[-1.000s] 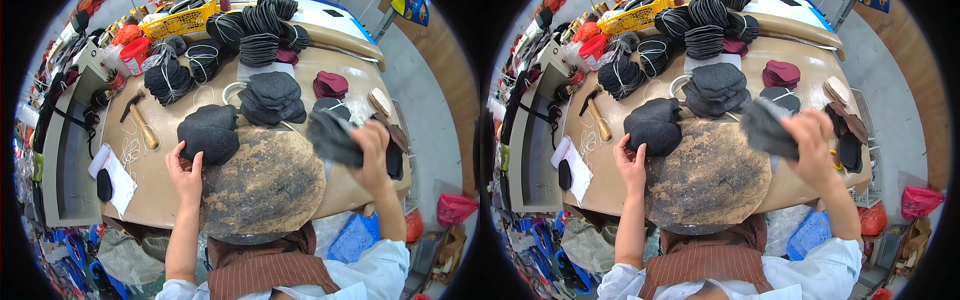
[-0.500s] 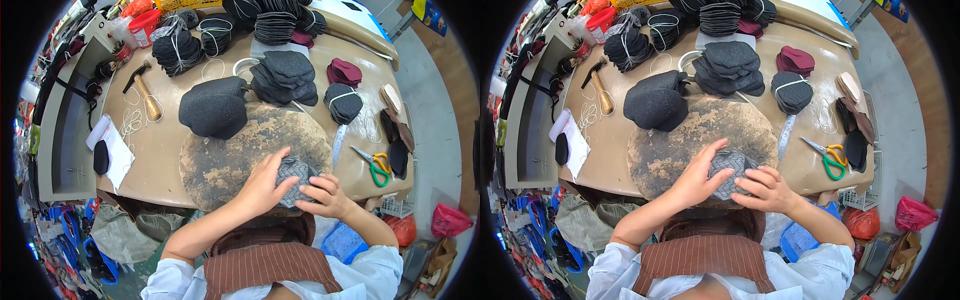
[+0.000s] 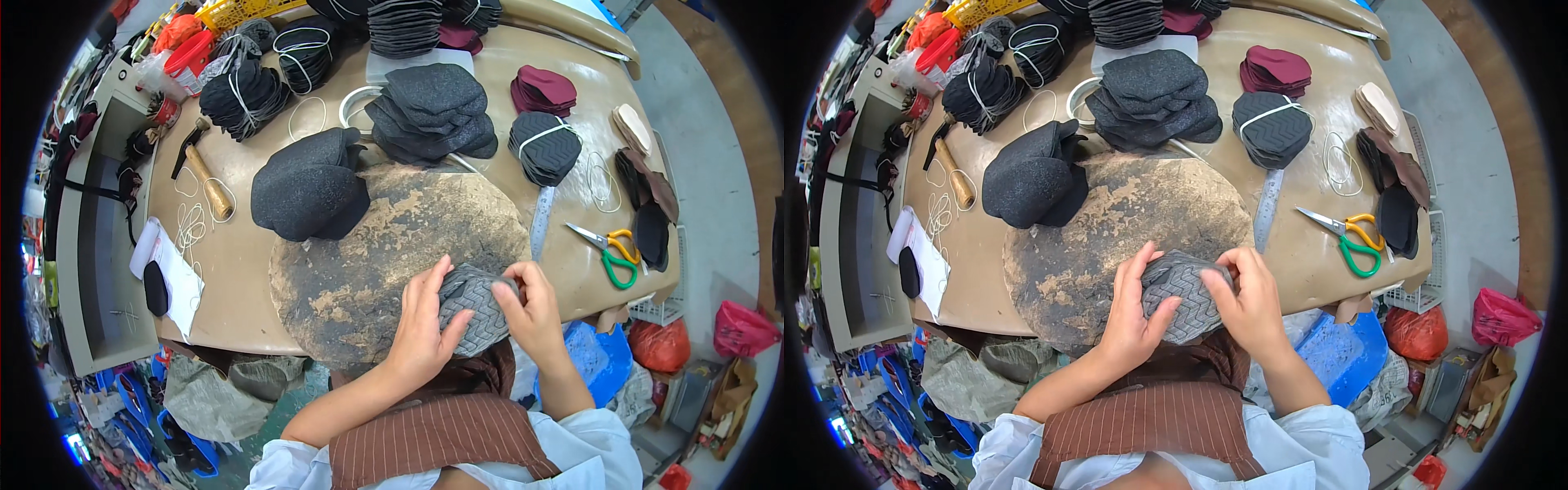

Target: The person sorts and stacks black quilted fabric pieces on a workbench. They handle the pieces one by one, aligning them into neat piles and occasionally moving stacks to different locations on the table. The person also uses a rubber band to secure a stack of fabric pieces.

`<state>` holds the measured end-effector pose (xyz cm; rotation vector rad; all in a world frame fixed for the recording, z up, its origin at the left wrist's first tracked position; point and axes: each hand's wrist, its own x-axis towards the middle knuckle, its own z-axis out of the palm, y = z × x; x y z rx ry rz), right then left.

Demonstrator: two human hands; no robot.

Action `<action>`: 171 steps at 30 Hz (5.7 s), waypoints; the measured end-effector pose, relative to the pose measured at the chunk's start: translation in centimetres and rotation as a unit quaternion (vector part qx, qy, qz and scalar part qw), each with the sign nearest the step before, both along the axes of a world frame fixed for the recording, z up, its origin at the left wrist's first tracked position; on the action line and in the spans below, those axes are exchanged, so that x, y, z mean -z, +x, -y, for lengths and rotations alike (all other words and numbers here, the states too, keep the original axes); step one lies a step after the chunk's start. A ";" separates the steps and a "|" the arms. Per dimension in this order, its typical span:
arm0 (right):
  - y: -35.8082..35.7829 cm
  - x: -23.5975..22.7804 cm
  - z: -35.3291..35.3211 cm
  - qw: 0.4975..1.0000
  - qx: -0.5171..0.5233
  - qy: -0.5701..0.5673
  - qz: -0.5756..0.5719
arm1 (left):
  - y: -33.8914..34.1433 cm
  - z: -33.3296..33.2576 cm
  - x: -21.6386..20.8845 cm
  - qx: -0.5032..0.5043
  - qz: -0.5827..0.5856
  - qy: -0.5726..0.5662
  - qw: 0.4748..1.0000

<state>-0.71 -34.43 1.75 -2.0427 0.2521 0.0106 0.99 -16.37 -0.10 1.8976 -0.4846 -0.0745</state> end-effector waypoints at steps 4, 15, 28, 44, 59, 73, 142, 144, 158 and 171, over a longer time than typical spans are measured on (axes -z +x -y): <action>1.1 0.7 -0.4 0.998 0.004 -0.018 0.054 | 0.0 -0.1 0.6 -0.006 -0.021 -0.025 0.999; -0.3 1.5 -1.6 0.966 0.009 -0.134 0.222 | 4.3 0.9 -2.4 -0.040 -0.010 0.117 0.992; -1.4 3.6 -1.5 0.976 0.042 -0.043 0.209 | 6.3 0.7 -0.7 -0.085 -0.109 0.098 0.986; -2.8 0.9 -3.8 0.875 -0.265 -0.361 0.184 | 6.7 0.8 -1.4 0.018 -0.068 0.211 0.975; -3.9 2.9 -2.3 0.895 -0.214 -0.316 0.232 | 7.5 1.0 1.2 -0.059 -0.021 0.163 0.985; -0.2 5.1 4.2 0.967 -0.153 -0.048 0.197 | 2.4 -9.1 -2.0 -0.116 0.015 0.031 0.993; -3.1 2.2 6.1 0.990 0.021 0.138 0.020 | -0.5 -9.9 -3.6 -0.010 0.321 0.184 0.929; -3.4 2.3 6.3 0.989 0.009 0.143 0.032 | -3.0 -9.5 -1.1 0.080 0.213 0.262 0.938; -2.9 2.8 6.0 0.977 0.047 0.207 -0.027 | -6.3 -10.3 -8.1 0.388 -0.177 -0.474 0.770; -3.2 3.2 5.2 0.975 0.047 0.216 -0.032 | -7.2 -10.1 -7.9 0.396 -0.175 -0.528 0.730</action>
